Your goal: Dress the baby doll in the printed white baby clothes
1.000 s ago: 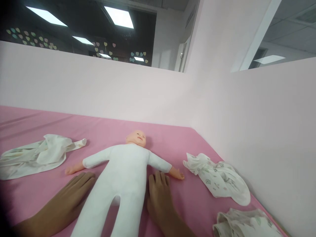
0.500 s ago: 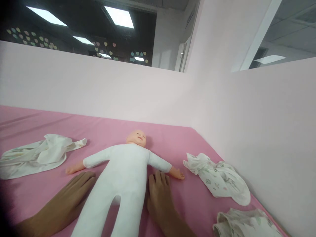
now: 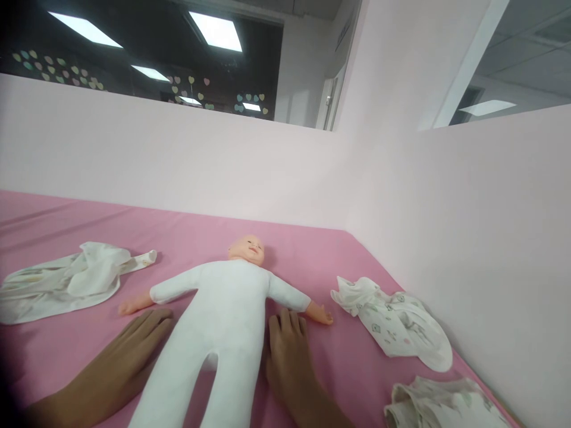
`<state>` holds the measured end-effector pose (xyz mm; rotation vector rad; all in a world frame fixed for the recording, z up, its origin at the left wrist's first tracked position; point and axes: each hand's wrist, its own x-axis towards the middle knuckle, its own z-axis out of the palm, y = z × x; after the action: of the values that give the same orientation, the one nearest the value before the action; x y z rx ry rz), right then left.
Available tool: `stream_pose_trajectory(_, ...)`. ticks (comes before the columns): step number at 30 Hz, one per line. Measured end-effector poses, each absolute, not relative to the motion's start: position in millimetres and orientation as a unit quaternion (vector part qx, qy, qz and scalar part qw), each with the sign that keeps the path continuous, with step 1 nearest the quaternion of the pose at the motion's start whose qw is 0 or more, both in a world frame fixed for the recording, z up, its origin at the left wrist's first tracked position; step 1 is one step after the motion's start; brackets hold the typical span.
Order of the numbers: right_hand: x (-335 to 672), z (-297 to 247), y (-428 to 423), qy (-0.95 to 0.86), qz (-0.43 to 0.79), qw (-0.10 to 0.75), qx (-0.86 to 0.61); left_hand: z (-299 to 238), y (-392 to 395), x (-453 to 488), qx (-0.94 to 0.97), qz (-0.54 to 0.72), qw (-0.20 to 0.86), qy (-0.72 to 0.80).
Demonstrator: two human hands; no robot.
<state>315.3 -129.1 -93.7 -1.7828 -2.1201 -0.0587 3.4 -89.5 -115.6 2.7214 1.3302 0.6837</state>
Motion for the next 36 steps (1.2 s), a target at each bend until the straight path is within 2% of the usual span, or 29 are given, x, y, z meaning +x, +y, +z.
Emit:
stream_pose_trajectory(19,315.0,-92.4,-129.0,-0.752,-0.016,0.18,-0.634,-115.3,-88.5,1.5,0.879,0.221,0.023,0.421)
stream_pose_trajectory(31,315.3,-93.9,-128.1,-0.752,-0.02,0.175,-0.635,-118.6,-87.6,0.4,0.878,0.196,0.061,0.433)
stream_pose_trajectory(36,315.5,-94.5,-127.7,-0.753,-0.017,0.173,-0.635,-117.5,-89.3,3.0,0.867,0.232,0.056,0.439)
